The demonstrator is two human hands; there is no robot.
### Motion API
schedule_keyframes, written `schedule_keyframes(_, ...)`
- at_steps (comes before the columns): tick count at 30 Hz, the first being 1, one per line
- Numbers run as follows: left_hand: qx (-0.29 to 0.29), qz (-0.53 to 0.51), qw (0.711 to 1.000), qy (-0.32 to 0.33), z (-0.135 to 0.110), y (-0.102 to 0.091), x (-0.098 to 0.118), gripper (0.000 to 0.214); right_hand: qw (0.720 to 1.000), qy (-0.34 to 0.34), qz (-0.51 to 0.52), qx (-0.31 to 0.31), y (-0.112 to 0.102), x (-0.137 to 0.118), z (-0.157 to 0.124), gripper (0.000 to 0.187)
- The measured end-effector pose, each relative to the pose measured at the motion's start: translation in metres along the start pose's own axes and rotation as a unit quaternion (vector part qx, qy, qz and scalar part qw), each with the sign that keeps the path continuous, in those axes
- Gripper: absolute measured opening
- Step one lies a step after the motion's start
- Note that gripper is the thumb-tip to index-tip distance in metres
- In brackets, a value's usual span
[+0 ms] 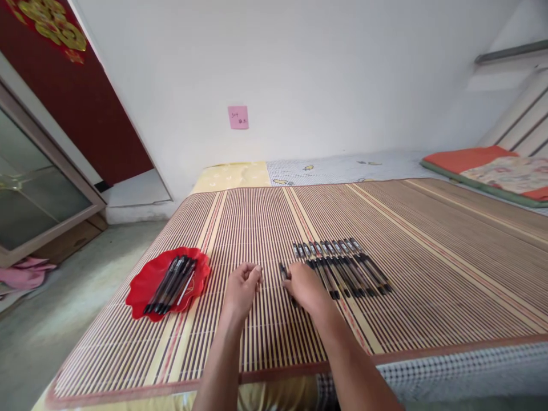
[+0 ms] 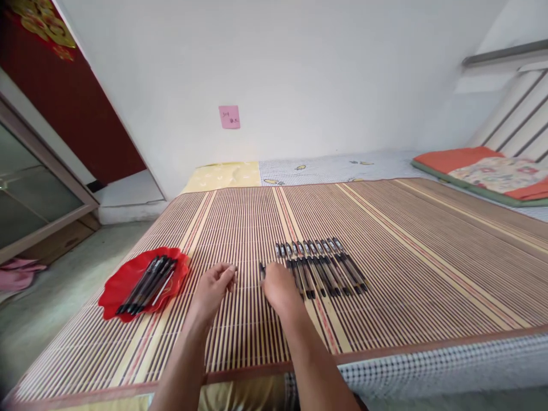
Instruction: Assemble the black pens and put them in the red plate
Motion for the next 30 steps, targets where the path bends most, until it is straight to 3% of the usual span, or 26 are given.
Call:
schedule_keyframes(3,0.040,0.123,0.991,0.030,0.003,-0.004,-0.009,0.021,1.000,-0.002,0.008,0.011,0.010,-0.013,0.000,0.007)
schedule_keyframes(5,0.034,0.142,0.989,0.011,0.004,-0.003,-0.016,0.021,0.999,-0.010,0.027,0.020,0.015,-0.017,0.000,0.006)
schedule_keyframes(9,-0.009,-0.012,0.995,-0.099,0.006,0.003,-0.024,0.016,0.988,-0.058,0.136,0.034,0.022,-0.018,0.002,0.011)
schedule_keyframes(12,-0.038,-0.106,0.983,-0.145,0.004,0.007,-0.019,0.030,0.952,-0.092,0.291,0.026,0.025,-0.018,0.004,0.008)
schedule_keyframes(15,-0.079,-0.136,0.973,-0.166,0.001,0.008,-0.012,0.038,0.914,-0.112,0.389,0.013,0.026,-0.020,0.005,0.007)
schedule_keyframes(20,-0.077,-0.186,0.964,-0.173,-0.002,0.011,-0.005,0.048,0.887,-0.115,0.448,-0.008,0.018,-0.022,0.002,0.010)
schedule_keyframes(25,-0.068,-0.254,0.953,-0.149,-0.004,0.019,-0.003,0.053,0.857,-0.121,0.500,-0.028,0.002,-0.021,0.000,0.026)
schedule_keyframes(30,-0.093,-0.250,0.960,-0.088,-0.005,0.022,-0.003,0.046,0.843,-0.155,0.515,0.023,-0.017,-0.021,-0.004,0.036)
Point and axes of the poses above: each hand's wrist, its own z-axis towards the middle knuckle, its own y-axis out of the palm, x = y × z, the point moved 1 cm from there along z, towards the middle knuckle, and after that the axes turned 4 degrees about -x, right-handed, at the moved point
